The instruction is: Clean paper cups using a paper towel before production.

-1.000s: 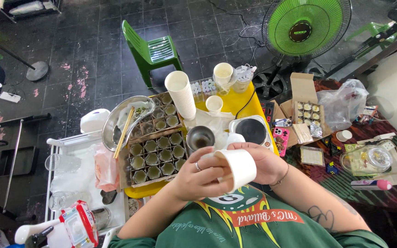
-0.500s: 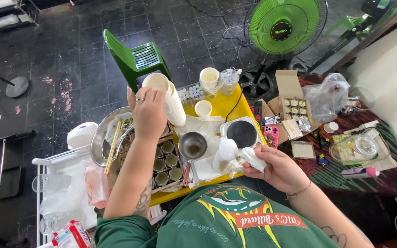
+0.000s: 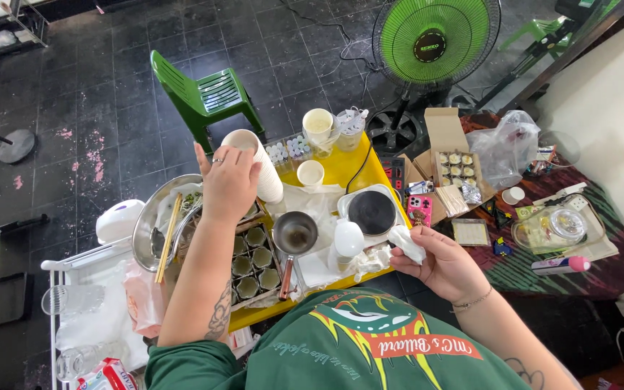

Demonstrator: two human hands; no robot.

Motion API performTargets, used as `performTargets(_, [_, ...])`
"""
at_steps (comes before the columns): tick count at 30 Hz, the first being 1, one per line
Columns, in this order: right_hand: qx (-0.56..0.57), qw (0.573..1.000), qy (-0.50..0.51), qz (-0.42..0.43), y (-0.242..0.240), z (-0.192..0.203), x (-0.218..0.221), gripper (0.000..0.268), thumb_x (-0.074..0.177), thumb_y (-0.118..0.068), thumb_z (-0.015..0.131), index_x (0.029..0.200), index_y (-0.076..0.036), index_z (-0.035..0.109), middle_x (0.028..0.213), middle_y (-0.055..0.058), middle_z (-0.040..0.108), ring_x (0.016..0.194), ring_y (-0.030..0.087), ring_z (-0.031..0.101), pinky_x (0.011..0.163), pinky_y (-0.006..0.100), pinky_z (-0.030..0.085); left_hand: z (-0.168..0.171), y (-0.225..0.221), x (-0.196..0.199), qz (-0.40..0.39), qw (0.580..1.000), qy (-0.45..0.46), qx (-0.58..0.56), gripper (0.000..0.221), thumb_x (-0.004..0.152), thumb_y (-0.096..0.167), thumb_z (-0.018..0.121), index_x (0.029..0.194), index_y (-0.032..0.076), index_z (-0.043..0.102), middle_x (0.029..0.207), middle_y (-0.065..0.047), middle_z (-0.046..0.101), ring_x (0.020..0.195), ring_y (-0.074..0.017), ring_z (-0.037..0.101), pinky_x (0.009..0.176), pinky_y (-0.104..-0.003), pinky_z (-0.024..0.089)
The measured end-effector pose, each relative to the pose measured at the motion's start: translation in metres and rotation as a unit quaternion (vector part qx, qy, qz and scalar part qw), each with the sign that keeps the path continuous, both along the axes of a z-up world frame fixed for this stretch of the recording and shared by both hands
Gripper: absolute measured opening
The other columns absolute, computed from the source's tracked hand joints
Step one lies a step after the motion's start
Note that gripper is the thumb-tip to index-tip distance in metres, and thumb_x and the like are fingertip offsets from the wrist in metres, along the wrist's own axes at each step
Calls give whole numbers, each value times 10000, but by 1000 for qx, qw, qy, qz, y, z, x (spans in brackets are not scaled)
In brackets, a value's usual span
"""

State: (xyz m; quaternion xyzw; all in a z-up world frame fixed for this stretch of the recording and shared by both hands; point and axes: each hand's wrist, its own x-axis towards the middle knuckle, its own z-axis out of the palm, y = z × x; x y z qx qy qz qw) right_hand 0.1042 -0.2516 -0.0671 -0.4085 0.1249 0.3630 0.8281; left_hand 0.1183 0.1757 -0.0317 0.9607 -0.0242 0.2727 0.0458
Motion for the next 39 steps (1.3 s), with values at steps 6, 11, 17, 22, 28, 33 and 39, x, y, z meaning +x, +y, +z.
performTargets(6, [7,1000,-1,8,-3,-5,2,200,1018,-181,526,1117,-22,596,984,220,743,899,343,755,836,435,613,-36,-52,-5,-39,991,-95,-85,297,971,190,681,1244,84,636,1155,-176,630,1140,-399,575,1024,-526,443])
performTargets(11, [-3,1000,5,-15,-10,-9,1,246,1021,-208,517,1146,-20,615,976,188,738,893,314,744,838,421,604,-130,-86,31,-117,987,72,-84,288,880,109,655,1167,88,657,1113,-125,661,1127,-346,612,923,-468,513])
performTargets(17, [10,999,14,-38,-22,-28,-7,203,1033,-217,522,1104,-43,599,972,172,736,897,288,744,879,452,599,-200,-82,87,-67,980,184,-46,296,847,52,612,1129,75,702,1049,-148,709,1044,-342,665,860,-479,520])
performTargets(22, [-5,997,37,-63,-34,-34,-13,203,1026,-226,520,1100,-63,615,968,163,738,882,285,745,884,464,595,-212,-77,106,-22,955,297,-12,167,843,45,622,943,92,747,978,-156,741,941,-345,719,816,-484,552])
performTargets(28, [-19,997,35,-65,-37,-36,-17,255,1029,-238,507,1132,-35,624,979,175,739,881,289,742,884,449,585,-196,-74,104,6,954,287,-91,102,835,78,682,918,95,739,939,-151,740,903,-362,714,760,-475,569])
performTargets(33, [-8,998,33,-50,-31,-36,-16,229,1029,-212,504,1122,-36,619,983,170,724,899,285,736,888,446,596,-180,-74,97,-37,973,193,-118,177,763,185,807,885,94,717,925,-121,705,963,-363,666,806,-476,539])
performTargets(39, [-107,994,-18,-8,-18,-64,-9,110,988,-98,548,1053,-16,583,1015,80,724,894,202,702,839,410,609,-119,-94,58,-83,993,-24,-86,291,668,214,886,859,99,698,1122,-111,609,1198,-412,559,943,-535,488])
